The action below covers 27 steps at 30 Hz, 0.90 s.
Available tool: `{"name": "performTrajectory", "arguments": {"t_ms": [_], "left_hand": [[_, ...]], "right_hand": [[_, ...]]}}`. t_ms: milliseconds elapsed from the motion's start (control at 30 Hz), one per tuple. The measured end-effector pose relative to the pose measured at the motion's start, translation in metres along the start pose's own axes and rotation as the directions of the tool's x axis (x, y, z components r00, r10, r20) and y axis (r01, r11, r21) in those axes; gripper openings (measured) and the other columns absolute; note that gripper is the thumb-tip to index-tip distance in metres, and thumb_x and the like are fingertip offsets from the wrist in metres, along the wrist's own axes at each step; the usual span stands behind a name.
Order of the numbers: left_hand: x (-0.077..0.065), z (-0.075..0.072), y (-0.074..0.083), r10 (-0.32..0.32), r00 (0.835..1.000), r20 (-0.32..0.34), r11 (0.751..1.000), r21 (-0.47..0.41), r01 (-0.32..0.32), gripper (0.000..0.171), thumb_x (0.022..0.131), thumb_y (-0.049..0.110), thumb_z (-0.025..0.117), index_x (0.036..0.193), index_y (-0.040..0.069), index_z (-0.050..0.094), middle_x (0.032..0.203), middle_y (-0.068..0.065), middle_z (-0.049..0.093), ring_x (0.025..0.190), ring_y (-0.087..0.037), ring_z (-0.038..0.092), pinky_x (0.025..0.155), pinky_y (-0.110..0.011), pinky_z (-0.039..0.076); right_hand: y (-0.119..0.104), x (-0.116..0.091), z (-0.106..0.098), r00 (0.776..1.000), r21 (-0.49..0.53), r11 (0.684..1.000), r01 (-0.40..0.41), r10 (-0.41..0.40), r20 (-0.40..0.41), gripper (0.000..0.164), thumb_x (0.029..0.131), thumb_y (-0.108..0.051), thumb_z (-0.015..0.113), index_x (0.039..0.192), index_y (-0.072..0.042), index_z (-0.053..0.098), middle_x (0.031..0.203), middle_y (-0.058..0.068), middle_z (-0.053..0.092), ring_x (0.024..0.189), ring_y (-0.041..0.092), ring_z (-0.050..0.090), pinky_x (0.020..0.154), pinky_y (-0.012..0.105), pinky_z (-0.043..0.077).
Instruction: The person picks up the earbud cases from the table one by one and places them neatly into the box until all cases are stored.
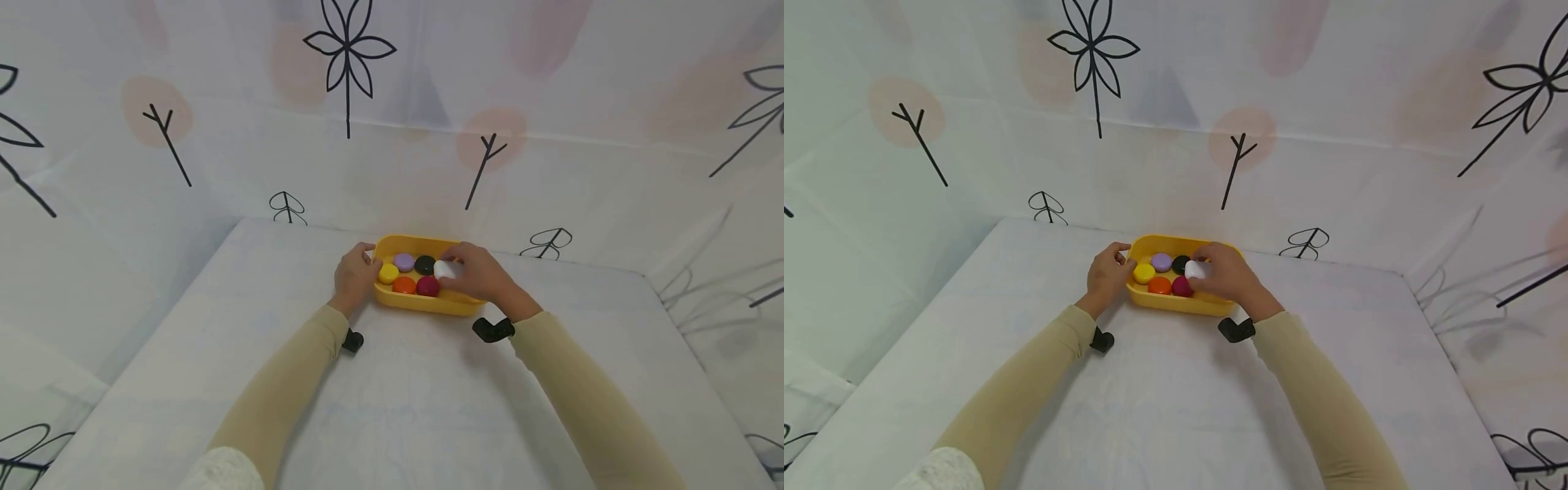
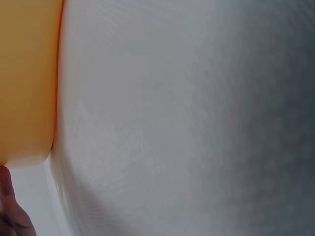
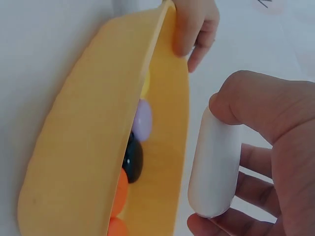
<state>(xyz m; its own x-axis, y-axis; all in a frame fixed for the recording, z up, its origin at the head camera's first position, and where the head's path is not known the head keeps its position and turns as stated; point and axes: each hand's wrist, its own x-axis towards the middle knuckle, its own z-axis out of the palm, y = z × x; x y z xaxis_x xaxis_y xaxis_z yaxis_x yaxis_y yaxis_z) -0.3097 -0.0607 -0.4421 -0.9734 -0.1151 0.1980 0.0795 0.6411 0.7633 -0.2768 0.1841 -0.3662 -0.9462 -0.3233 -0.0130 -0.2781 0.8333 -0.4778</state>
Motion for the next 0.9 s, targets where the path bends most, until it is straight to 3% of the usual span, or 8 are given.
{"name": "performTrajectory", "arguments": {"t_ms": [500, 900], "left_hand": [[0.001, 0.000, 0.002, -0.021, 0.999, 0.031, 1.000, 0.011, 0.021, 0.038, 0.087, 0.025, 0.059, 0.122, 0.013, 0.061, 0.080, -0.003, 0.056, 0.067, -0.018, 0.050, 0.059, -0.027, 0.038], [0.002, 0.000, 0.002, -0.035, 0.999, 0.040, 0.999, 0.020, 0.034, 0.039, 0.087, 0.025, 0.058, 0.123, 0.012, 0.060, 0.081, -0.003, 0.056, 0.067, -0.018, 0.050, 0.059, -0.027, 0.038]], "right_hand": [[-0.030, -0.015, 0.008, 0.973, -0.091, 0.972, 0.216, -0.222, -0.065, 0.038, 0.077, -0.031, 0.076, 0.108, -0.010, 0.068, 0.105, 0.005, 0.067, 0.093, 0.022, 0.056, 0.081, 0.037, 0.048], [-0.051, -0.025, 0.021, 0.959, -0.093, 0.957, 0.275, -0.280, -0.043, 0.039, 0.078, -0.031, 0.074, 0.112, -0.013, 0.068, 0.109, 0.000, 0.066, 0.099, 0.017, 0.057, 0.089, 0.035, 0.050]]}}
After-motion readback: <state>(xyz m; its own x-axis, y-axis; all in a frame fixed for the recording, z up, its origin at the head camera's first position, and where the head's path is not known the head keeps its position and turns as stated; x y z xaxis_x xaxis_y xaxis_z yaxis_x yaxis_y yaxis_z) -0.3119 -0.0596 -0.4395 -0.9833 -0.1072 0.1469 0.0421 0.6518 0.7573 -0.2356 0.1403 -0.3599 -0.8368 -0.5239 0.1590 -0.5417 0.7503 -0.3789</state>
